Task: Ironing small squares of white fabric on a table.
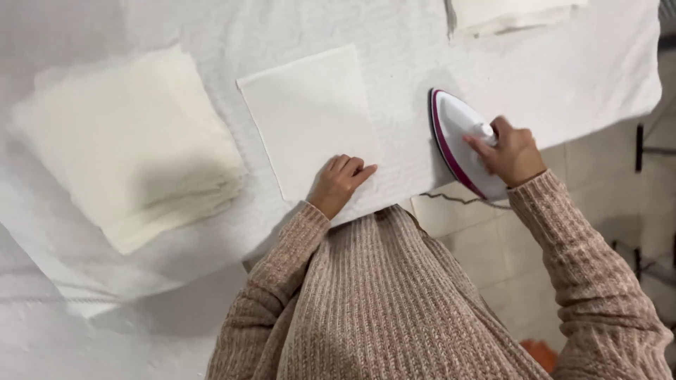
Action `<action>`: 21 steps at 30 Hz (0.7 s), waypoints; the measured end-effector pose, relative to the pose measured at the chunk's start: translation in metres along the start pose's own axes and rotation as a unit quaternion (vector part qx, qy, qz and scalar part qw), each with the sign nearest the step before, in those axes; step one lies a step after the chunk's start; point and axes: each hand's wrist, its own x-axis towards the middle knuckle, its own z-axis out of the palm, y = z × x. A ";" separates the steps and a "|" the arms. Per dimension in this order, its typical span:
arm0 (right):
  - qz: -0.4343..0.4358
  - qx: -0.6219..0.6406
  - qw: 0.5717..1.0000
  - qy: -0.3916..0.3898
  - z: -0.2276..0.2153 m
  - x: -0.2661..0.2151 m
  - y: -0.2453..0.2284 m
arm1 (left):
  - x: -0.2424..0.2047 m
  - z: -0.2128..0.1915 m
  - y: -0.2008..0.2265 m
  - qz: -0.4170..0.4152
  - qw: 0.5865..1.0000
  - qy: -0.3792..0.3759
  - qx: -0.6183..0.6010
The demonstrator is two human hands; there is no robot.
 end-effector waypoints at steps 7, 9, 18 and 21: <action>-0.133 -0.037 0.987 -0.079 -0.006 -0.012 -0.018 | 0.012 -0.017 0.009 -0.021 1.000 -0.001 0.018; -0.250 -0.117 0.956 -0.104 -0.003 -0.020 -0.020 | 0.012 -0.016 0.009 -0.011 0.998 -0.021 0.055; -0.261 -0.174 0.940 -0.131 0.014 -0.018 -0.039 | 0.016 -0.025 0.017 -0.032 0.998 -0.027 0.046; -0.265 -0.190 0.932 -0.157 0.023 -0.010 -0.034 | -0.002 -0.011 0.017 -0.095 0.995 -0.016 0.010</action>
